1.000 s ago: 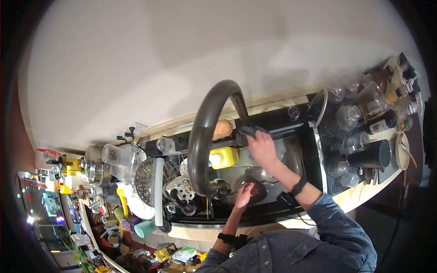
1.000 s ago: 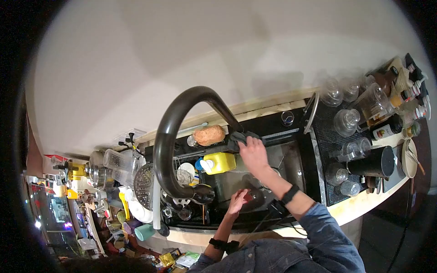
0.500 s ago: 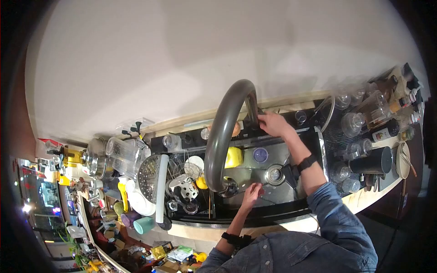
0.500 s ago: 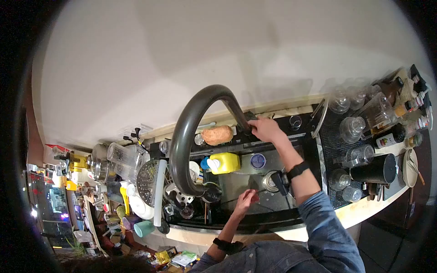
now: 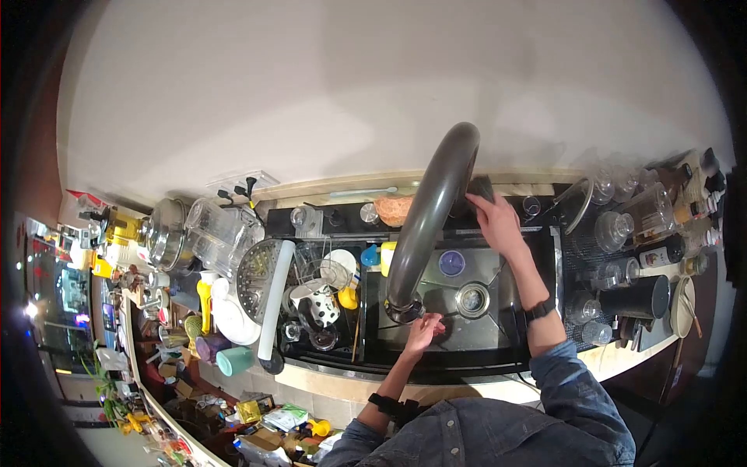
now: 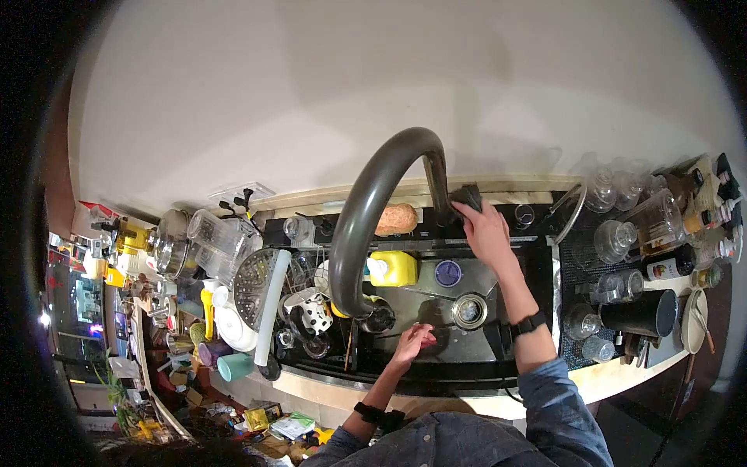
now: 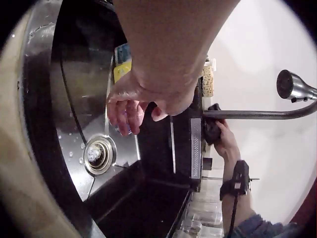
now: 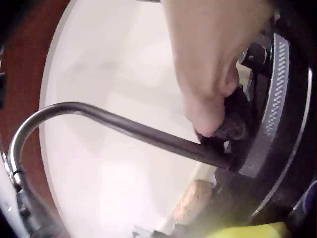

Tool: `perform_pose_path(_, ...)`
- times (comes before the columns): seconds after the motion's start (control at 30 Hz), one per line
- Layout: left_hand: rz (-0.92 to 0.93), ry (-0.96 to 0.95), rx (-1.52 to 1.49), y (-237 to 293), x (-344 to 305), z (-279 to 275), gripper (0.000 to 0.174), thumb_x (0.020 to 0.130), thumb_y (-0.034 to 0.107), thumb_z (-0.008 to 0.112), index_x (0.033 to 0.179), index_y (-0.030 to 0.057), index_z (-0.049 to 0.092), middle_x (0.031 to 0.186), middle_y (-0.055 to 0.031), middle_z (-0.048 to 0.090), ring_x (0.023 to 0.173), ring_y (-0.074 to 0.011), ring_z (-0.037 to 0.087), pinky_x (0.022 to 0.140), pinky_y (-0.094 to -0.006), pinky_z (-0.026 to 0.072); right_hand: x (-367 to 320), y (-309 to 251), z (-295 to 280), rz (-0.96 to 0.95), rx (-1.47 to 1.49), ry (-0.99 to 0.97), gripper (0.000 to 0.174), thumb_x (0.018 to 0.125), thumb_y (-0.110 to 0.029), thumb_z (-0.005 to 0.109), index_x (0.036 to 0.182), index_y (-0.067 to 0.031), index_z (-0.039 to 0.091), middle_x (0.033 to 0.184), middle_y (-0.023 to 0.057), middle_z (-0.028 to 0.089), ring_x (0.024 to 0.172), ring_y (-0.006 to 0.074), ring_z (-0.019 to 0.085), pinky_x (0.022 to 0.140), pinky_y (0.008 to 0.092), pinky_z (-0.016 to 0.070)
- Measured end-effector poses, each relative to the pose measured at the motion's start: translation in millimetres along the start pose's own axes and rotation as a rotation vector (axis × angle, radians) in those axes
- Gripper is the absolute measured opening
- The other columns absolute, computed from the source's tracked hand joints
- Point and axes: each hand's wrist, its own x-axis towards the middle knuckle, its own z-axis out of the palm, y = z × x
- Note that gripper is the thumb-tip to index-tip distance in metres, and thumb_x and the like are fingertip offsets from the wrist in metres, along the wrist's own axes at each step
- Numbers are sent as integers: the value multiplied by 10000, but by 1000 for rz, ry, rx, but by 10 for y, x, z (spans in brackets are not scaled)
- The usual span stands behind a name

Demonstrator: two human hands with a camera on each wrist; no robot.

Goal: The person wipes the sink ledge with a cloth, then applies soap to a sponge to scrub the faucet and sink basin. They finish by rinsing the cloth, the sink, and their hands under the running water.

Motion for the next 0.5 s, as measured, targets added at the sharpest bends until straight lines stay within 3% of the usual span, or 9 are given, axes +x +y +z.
perform_pose_path(0.07, 11, 13, -11, 60, -55, 23, 331, 919, 316, 499, 1033, 23, 601, 841, -75, 638, 777, -142, 611, 726, -262, 470, 345, 307, 337, -153, 87, -9, 360, 831, -124, 514, 1178, -198, 577, 1117, 195, 508, 1035, 345, 528, 924, 410, 414)
perform_pose_path(0.17, 40, -11, -98, -81, -9, 18, 326, 927, 300, 486, 1065, 27, 598, 837, -71, 639, 789, -140, 607, 727, -269, 465, 727, 415, 473, -260, 192, -350, 333, 840, -166, 507, 1160, -199, 596, 1083, 189, 513, 1055, 354, 520, 936, 414, 407)
perform_pose_path(0.27, -1, -23, -122, -148, 42, -8, 323, 926, 301, 488, 1067, 30, 594, 854, -72, 635, 789, -143, 608, 731, -271, 464, 806, 364, 458, -197, 88, -442, 315, 831, -158, 491, 1110, -196, 631, 998, 179, 533, 1027, 339, 538, 923, 420, 414)
perform_pose_path(0.37, -7, -32, -45, 16, 60, 40, 325, 936, 294, 466, 1088, 28, 577, 877, -76, 624, 820, -165, 612, 762, -291, 468, 579, 200, 412, -58, -144, -296, 315, 798, -136, 515, 1072, -210, 651, 958, 159, 545, 970, 312, 559, 873, 425, 431)
perform_pose_path(0.5, 84, -34, 1, 167, -4, 0, 314, 931, 293, 473, 1076, 35, 580, 864, -73, 628, 818, -163, 612, 756, -285, 467, 263, 5, 141, -5, -321, 92, 315, 758, -85, 543, 1035, -189, 650, 950, 156, 542, 892, 307, 560, 793, 399, 450)
